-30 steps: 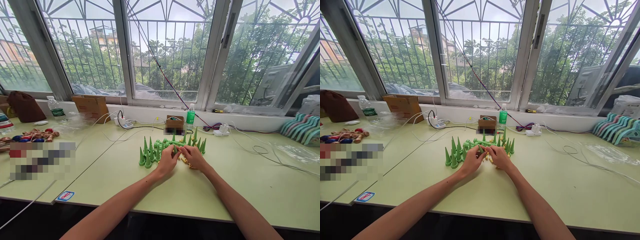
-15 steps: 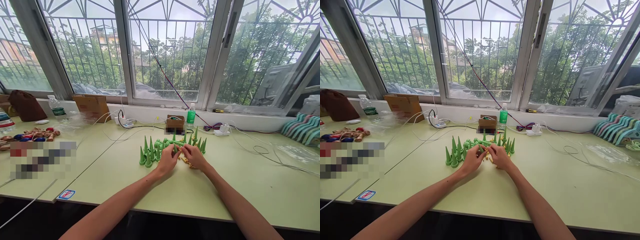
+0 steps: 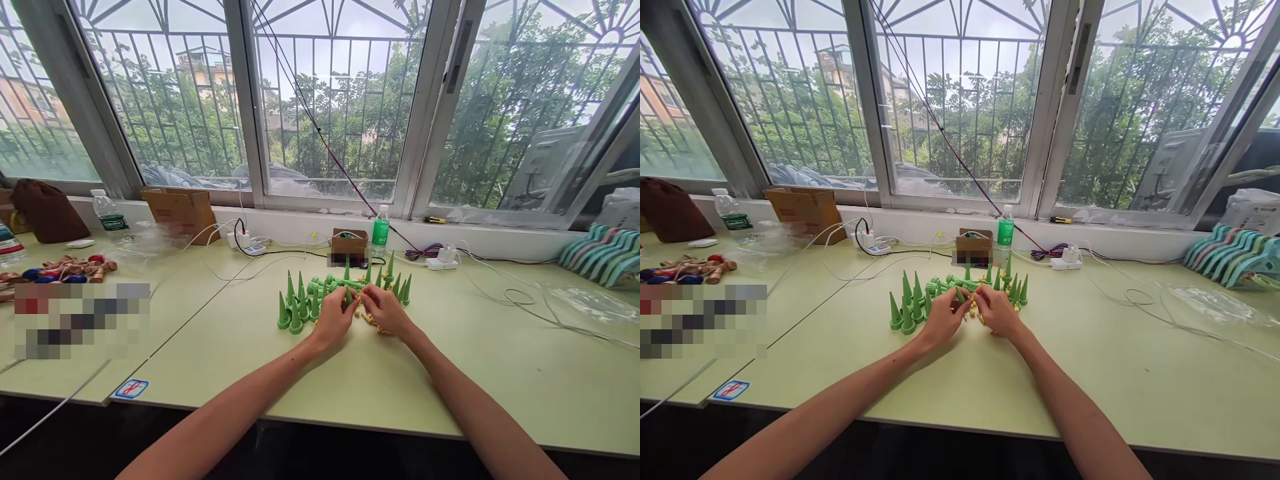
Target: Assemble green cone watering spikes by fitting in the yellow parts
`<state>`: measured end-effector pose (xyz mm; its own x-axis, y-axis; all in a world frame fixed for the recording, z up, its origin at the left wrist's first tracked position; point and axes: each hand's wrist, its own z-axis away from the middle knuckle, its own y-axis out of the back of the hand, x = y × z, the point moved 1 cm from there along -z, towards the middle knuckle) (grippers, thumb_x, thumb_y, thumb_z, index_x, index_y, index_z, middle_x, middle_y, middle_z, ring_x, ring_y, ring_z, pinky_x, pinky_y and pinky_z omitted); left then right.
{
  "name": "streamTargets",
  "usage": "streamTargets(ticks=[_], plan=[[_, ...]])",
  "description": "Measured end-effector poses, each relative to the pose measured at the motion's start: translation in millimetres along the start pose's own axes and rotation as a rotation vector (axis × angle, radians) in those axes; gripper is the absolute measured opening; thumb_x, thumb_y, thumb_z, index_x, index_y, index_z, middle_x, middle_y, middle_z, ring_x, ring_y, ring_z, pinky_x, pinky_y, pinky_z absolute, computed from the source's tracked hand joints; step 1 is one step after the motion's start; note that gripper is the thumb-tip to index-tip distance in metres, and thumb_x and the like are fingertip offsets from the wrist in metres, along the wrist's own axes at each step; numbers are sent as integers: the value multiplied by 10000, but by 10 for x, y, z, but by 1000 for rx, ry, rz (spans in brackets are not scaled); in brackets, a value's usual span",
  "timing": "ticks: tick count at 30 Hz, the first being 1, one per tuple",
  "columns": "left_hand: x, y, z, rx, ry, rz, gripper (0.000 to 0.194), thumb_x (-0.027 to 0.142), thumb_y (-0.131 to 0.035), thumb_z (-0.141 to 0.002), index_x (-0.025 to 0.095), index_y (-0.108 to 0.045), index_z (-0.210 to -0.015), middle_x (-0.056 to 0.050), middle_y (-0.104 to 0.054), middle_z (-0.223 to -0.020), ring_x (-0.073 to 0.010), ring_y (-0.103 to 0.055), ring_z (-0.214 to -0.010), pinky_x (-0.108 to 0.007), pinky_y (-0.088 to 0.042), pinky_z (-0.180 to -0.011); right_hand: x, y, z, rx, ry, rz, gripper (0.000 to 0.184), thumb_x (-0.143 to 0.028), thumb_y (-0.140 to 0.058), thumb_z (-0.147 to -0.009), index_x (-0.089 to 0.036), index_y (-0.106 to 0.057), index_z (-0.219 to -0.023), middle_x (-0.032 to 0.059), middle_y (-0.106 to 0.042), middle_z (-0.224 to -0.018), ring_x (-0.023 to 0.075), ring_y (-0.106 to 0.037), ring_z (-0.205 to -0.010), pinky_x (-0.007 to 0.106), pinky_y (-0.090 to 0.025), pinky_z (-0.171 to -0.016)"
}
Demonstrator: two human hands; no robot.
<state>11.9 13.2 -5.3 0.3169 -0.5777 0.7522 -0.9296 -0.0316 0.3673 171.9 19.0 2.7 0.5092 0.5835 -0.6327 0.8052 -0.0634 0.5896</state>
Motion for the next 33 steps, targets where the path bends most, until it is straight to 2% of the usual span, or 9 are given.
streamTargets(ticks=[8,16,25,28,33], plan=[[19,-7,20,-44,-13,-41,178,341,-558,-866,170,-606,-849,-16,-596,-717,-115,-477,-542,-260,-397,-532,100,-40,-20,27,11,86,468,-448,-344,-973,-199,-436,-587,-20,-438,-521,124,-387,-495,257,-289,-504],[8,2,5,1,10,-39,172,335,-546,-873,173,-585,-831,-19,-604,-760,-106,-477,-543,-254,-396,-532,55,-28,-9,-4,-4,46,301,-408,-397,-961,-202,-559,-813,-29,-520,-551,130,-446,-487,246,-338,-523],[-10,-26,19,-18,-4,-42,168,322,-534,-881,175,-575,-810,-13,-601,-760,-103,-476,-550,-247,-382,-534,100,-45,-28,15,5,108,445,-427,-342,-974,-203,-448,-604,-14,-470,-534,131,-410,-498,260,-291,-511],[2,-14,7,7,-1,-42,155,317,-540,-877,177,-588,-832,-9,-597,-727,-111,-488,-554,-253,-395,-546,88,-41,-19,15,-8,78,399,-419,-351,-974,-201,-483,-668,-15,-497,-554,131,-426,-503,257,-305,-519],[30,24,-22,65,25,-36,136,299,-551,-869,171,-592,-844,-25,-626,-771,-114,-506,-562,-258,-410,-556,34,-29,6,-43,-2,-23,233,-394,-414,-958,-200,-541,-932,-39,-519,-559,127,-435,-487,242,-326,-515]])
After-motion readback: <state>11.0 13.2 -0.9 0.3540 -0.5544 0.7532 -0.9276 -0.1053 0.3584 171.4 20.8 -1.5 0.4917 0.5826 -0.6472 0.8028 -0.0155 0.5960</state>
